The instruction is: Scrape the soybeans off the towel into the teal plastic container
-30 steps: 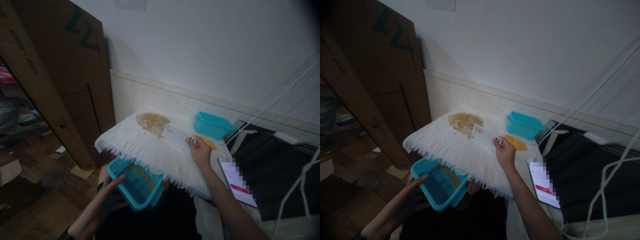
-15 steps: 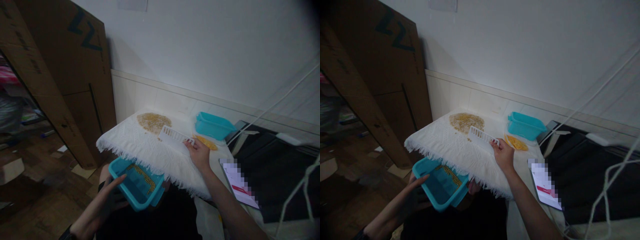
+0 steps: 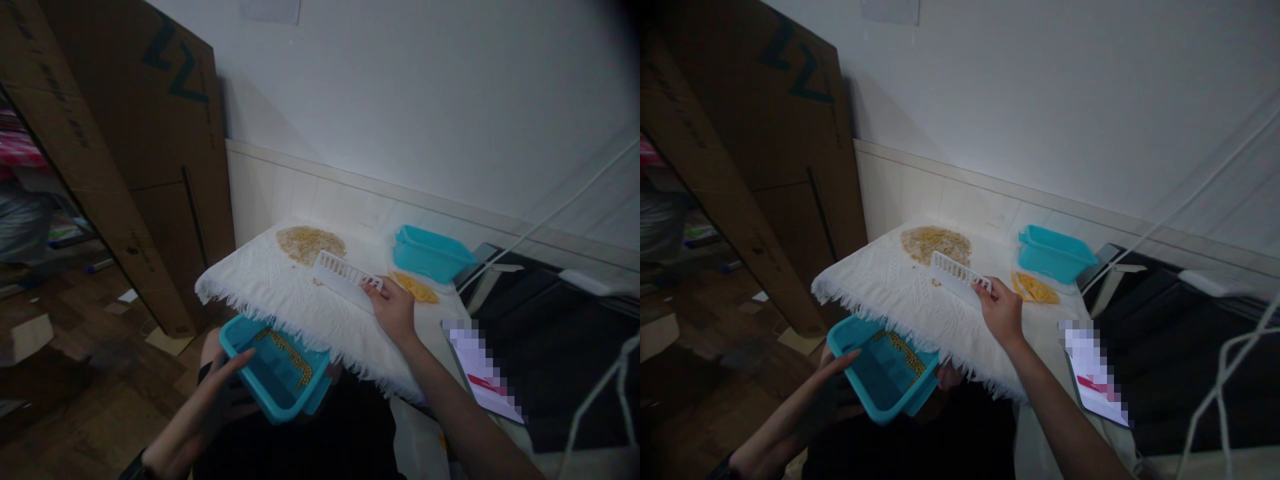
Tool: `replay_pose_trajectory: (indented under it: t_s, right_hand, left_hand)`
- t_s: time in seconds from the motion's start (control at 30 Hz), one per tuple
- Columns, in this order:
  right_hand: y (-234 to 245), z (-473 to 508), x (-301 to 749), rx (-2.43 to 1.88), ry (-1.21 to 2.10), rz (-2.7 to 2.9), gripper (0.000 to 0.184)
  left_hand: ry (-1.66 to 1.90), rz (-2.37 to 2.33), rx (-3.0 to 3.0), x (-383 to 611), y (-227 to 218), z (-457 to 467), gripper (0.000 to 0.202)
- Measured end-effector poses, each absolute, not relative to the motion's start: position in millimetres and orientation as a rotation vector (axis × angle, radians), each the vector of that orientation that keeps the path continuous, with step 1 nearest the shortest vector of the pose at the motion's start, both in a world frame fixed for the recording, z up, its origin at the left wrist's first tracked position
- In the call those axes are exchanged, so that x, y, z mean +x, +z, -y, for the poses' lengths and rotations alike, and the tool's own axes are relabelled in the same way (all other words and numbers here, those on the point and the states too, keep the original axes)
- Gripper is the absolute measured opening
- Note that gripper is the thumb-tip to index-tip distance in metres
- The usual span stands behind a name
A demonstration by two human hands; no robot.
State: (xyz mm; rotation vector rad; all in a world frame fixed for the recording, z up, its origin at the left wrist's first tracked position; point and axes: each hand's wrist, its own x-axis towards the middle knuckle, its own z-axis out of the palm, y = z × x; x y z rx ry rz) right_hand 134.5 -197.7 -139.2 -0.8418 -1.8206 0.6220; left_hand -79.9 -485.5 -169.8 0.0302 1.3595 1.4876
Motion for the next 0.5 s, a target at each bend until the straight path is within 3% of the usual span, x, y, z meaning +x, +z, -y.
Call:
replay_pose_trajectory:
  t_s: [0.5]
  right_hand:
    - [-133.1,205.0,129.1,-0.821,0.661,1.855,0.034]
  left_hand:
    - [1.465,-1.314,0.035,-80.9,-169.1,487.1,0.116]
